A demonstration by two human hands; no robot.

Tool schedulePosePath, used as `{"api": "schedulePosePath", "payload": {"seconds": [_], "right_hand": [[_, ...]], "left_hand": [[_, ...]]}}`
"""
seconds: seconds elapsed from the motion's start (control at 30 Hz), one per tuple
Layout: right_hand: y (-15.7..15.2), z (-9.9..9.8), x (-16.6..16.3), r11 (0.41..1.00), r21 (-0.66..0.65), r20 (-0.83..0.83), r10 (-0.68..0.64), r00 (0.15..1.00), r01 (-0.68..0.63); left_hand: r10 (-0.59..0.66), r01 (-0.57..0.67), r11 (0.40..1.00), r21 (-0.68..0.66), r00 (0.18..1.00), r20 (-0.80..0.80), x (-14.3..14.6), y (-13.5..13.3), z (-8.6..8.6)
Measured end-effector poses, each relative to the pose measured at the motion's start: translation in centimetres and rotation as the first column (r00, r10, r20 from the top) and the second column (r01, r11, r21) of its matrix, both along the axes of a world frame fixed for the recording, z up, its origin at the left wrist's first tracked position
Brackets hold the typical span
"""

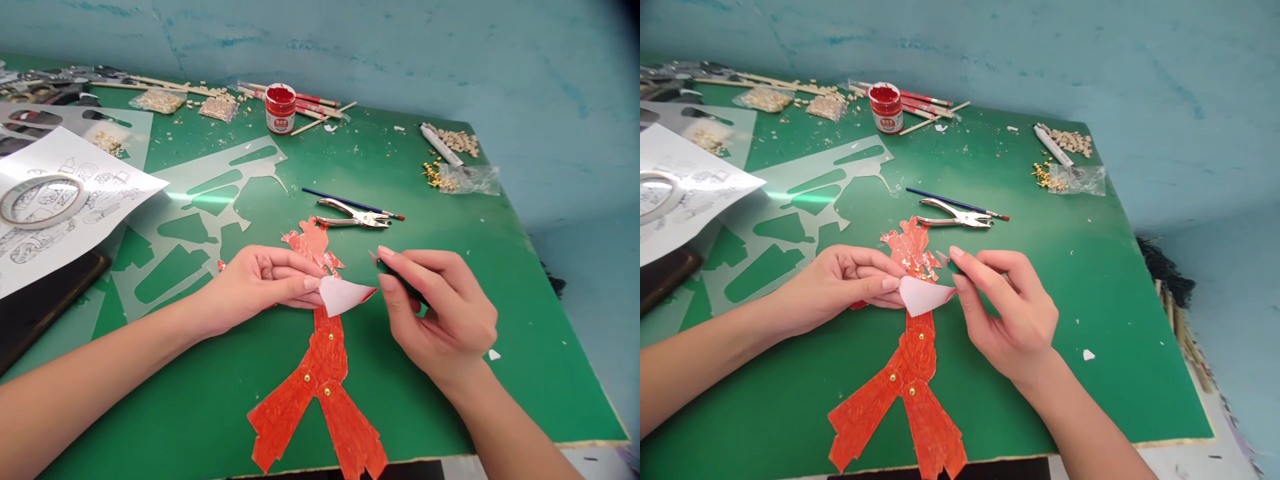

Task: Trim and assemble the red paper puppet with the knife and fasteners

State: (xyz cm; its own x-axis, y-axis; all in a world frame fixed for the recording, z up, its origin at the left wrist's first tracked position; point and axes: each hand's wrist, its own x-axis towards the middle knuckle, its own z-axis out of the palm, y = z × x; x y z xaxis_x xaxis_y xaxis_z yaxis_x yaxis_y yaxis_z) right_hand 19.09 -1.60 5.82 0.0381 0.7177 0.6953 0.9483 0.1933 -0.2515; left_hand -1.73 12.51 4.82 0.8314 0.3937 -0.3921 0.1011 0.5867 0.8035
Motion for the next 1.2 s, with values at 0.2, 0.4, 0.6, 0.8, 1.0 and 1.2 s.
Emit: {"api": "schedulePosePath", "payload": {"seconds": [0.2,0.4,0.6,0.8,1.0,1.2], "right_hand": [[-0.7,0.2,-1.1,0.99,-0.044,0.086,0.141,0.986,-0.137],[-0.4,-0.6,-1.4,0.994,-0.038,0.107,0.107,0.989,-0.104],[-0.3,-0.6,-1.1,0.991,-0.031,0.074,0.135,0.988,-0.133],[-0.2,-0.6,-1.0,0.986,-0.036,0.048,0.165,0.985,-0.164],[-0.2,-0.8,-1.3,0.991,-0.023,0.019,0.136,0.991,-0.135],[-0.1,-0.8,-1.5,0.999,-0.037,-0.037,0.029,0.999,-0.03]], "left_hand": [[0.034,-0.033,0.999,-0.011,0.998,0.049,0.1,-0.3,-0.1],[0.022,-0.022,1.0,-0.003,0.996,0.092,0.2,-0.3,-0.3],[0.022,-0.022,1.0,0.005,0.996,0.086,0.1,-0.2,-0.3],[0.016,-0.017,1.0,0.012,0.992,0.128,0.1,-0.3,-0.3],[0.007,-0.004,1.0,-0.024,0.992,0.123,0.0,-0.1,-0.3],[-0.017,0.019,1.0,-0.018,0.995,0.1,-0.1,0.1,-0.4]]}}
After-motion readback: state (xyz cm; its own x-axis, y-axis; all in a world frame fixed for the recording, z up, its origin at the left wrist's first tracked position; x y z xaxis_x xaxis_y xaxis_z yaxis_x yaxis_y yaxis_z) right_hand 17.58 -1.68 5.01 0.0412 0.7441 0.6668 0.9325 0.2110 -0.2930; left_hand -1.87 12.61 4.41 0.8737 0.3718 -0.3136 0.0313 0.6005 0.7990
